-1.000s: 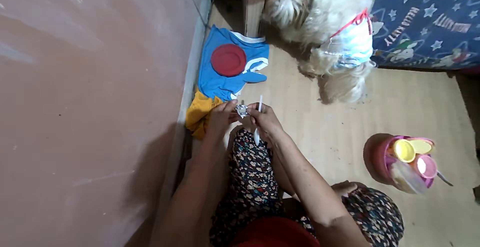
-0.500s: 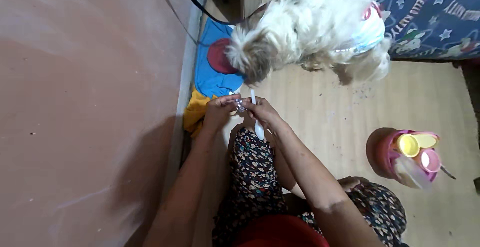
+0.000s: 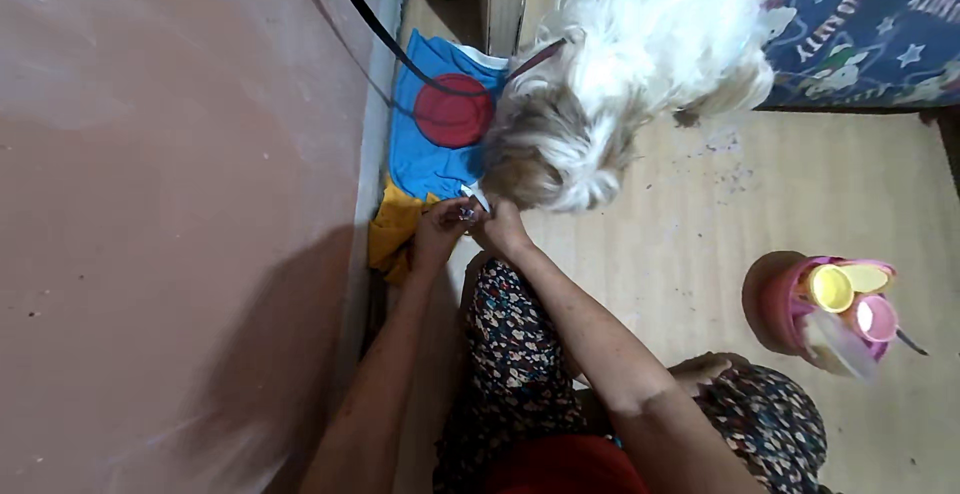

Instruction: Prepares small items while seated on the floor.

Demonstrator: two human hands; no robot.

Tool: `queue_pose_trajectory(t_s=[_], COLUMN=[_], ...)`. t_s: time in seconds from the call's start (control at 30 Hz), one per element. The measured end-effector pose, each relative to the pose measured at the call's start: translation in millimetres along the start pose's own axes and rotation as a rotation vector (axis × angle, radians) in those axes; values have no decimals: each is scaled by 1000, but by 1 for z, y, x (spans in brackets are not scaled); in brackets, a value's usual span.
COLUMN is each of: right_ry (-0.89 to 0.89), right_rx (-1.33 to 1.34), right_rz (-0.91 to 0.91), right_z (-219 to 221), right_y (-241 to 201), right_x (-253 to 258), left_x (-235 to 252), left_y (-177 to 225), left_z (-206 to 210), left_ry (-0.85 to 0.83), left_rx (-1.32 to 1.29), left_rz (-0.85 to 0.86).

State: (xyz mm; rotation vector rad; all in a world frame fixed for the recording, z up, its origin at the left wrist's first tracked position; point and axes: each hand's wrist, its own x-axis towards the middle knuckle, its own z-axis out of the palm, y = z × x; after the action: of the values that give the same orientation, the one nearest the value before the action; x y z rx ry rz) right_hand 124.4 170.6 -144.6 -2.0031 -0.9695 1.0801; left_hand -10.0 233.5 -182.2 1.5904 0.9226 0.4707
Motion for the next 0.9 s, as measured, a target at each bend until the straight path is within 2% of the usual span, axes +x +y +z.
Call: queue_pose_trajectory(t_s=[0.13, 0.27, 0.37, 0.47, 0.63, 0.8, 0.9], right_ry=[40, 301, 216, 55, -41, 56, 74], right_rx=[52, 131, 207, 205, 220, 292, 329], right_rz=[34, -110, -129, -141, -115, -122, -133], right_z=[2, 7, 5, -4, -25, -29, -29], right_y=[1, 10, 14, 8, 4, 5, 7], right_x=[-2, -4, -3, -5, -13, -26, -32], left_x=[-5, -8, -9, -10, -15, -23, -31], left_y=[-4, -3, 16, 30, 36, 38, 40], left_z=[5, 5, 7, 9, 19, 36, 36], left_ry=[38, 110, 217, 276, 276, 299, 253], left_rx=[46, -116, -432, -590, -607, -593, -459], left_rz=[-35, -166, -363, -440, -325, -159, -103])
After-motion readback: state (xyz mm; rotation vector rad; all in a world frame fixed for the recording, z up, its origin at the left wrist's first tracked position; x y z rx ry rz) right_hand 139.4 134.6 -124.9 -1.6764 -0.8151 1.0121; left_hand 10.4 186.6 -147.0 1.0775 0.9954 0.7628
